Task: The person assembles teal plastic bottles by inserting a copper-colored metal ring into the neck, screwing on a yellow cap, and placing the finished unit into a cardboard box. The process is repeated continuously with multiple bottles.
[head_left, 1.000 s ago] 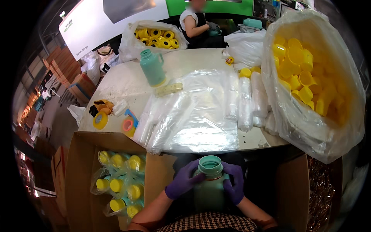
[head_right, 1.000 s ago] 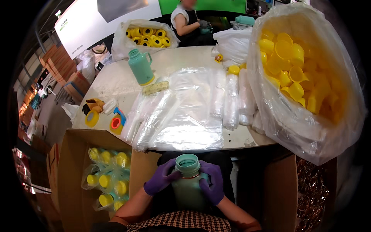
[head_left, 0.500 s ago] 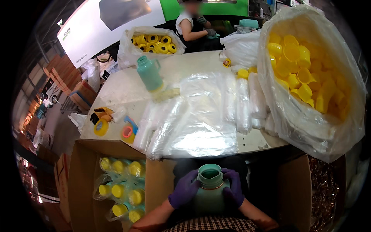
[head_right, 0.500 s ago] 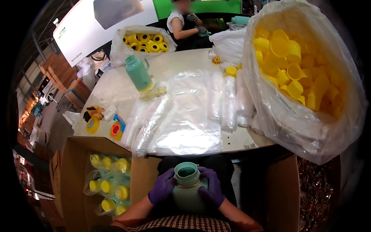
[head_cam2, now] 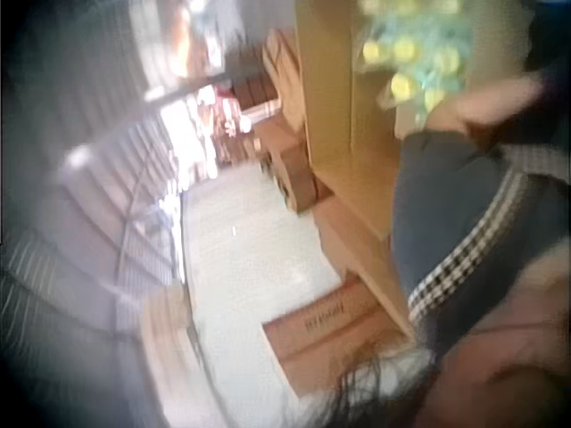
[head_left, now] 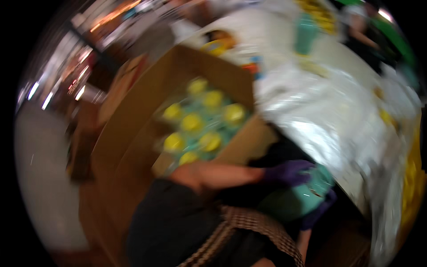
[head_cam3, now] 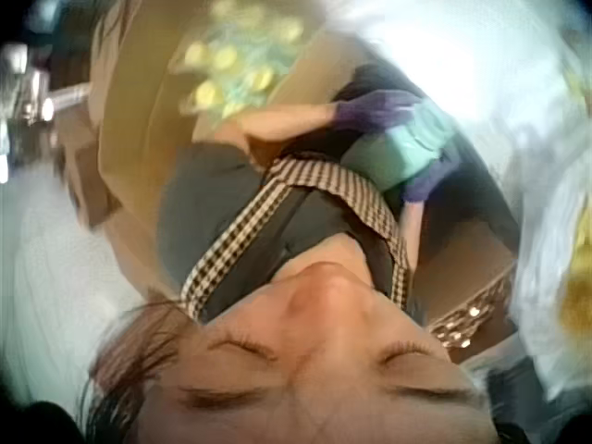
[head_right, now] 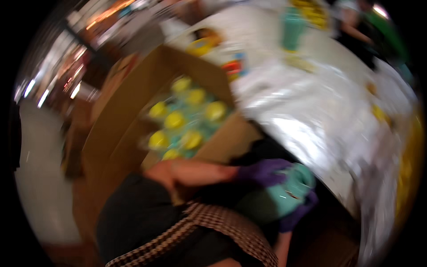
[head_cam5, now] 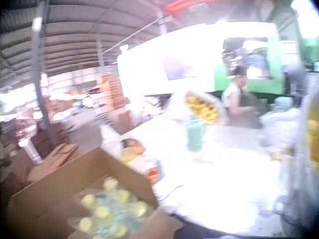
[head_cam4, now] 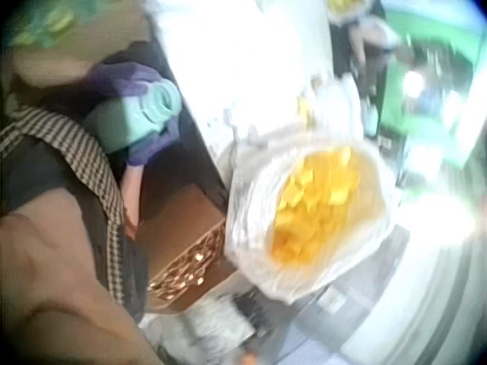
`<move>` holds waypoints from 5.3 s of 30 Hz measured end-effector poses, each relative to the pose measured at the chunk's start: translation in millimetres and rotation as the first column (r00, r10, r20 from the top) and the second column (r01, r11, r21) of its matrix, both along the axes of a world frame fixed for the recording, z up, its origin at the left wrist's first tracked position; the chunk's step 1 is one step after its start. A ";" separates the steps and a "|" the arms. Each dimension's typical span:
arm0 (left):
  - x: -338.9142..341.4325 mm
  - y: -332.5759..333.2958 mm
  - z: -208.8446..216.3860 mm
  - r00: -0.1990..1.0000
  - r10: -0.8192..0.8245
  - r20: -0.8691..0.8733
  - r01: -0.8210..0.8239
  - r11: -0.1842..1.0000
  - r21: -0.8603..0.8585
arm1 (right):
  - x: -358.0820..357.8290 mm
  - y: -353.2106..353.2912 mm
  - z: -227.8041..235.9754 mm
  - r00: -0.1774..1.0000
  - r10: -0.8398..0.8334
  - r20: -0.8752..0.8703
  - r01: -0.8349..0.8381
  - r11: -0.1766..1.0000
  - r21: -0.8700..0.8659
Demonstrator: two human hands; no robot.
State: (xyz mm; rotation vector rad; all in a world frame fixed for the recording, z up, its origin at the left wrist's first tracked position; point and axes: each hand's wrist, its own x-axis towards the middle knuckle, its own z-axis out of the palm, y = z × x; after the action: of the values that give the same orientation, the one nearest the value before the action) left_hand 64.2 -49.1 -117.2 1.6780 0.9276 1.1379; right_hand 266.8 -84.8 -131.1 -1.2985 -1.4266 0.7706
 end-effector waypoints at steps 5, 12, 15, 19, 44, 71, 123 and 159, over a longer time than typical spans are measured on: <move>-1.0 -7.6 16.8 0.990 0.022 -0.141 -0.038 0.993 -0.109 | 2.5 -8.4 21.1 0.980 0.201 0.002 -0.201 0.978 0.060; -10.1 -5.9 13.8 0.992 -0.002 -0.124 -0.013 0.993 -0.117 | -9.8 3.8 21.6 0.974 0.193 -0.121 -0.186 0.980 0.071; -12.8 -0.1 15.8 0.988 -0.081 -0.131 0.063 0.989 -0.134 | -11.4 6.3 21.8 0.993 0.115 0.014 -0.115 0.992 0.060; -16.7 -0.7 19.0 0.986 -0.105 -0.133 0.092 0.991 -0.102 | -6.4 7.5 20.1 0.984 0.168 0.066 -0.176 0.975 0.133; -6.1 -26.5 51.6 0.896 -0.310 0.318 0.349 0.934 -0.073 | 19.2 -1.0 52.1 0.852 0.406 -0.330 -0.357 0.912 0.201; -14.3 -3.1 42.2 0.965 -0.132 -0.228 0.117 0.990 -0.077 | 2.4 10.0 42.6 0.896 0.159 -0.415 -0.202 0.977 -0.062; -61.8 57.3 94.3 0.737 -0.549 0.395 0.485 0.022 -0.874 | 169.1 136.4 210.4 0.713 -0.171 0.681 -0.185 0.890 0.417; 2.6 3.3 -11.3 0.897 0.382 -0.221 -0.208 0.808 0.551 | 9.9 48.8 13.6 0.912 0.087 0.400 -0.206 0.942 0.264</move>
State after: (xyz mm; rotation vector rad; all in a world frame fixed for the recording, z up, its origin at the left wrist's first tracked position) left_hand 66.8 -45.8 -128.5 2.2662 1.1998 1.4434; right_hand 276.7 -35.9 -117.6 -1.1478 -1.8947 0.3795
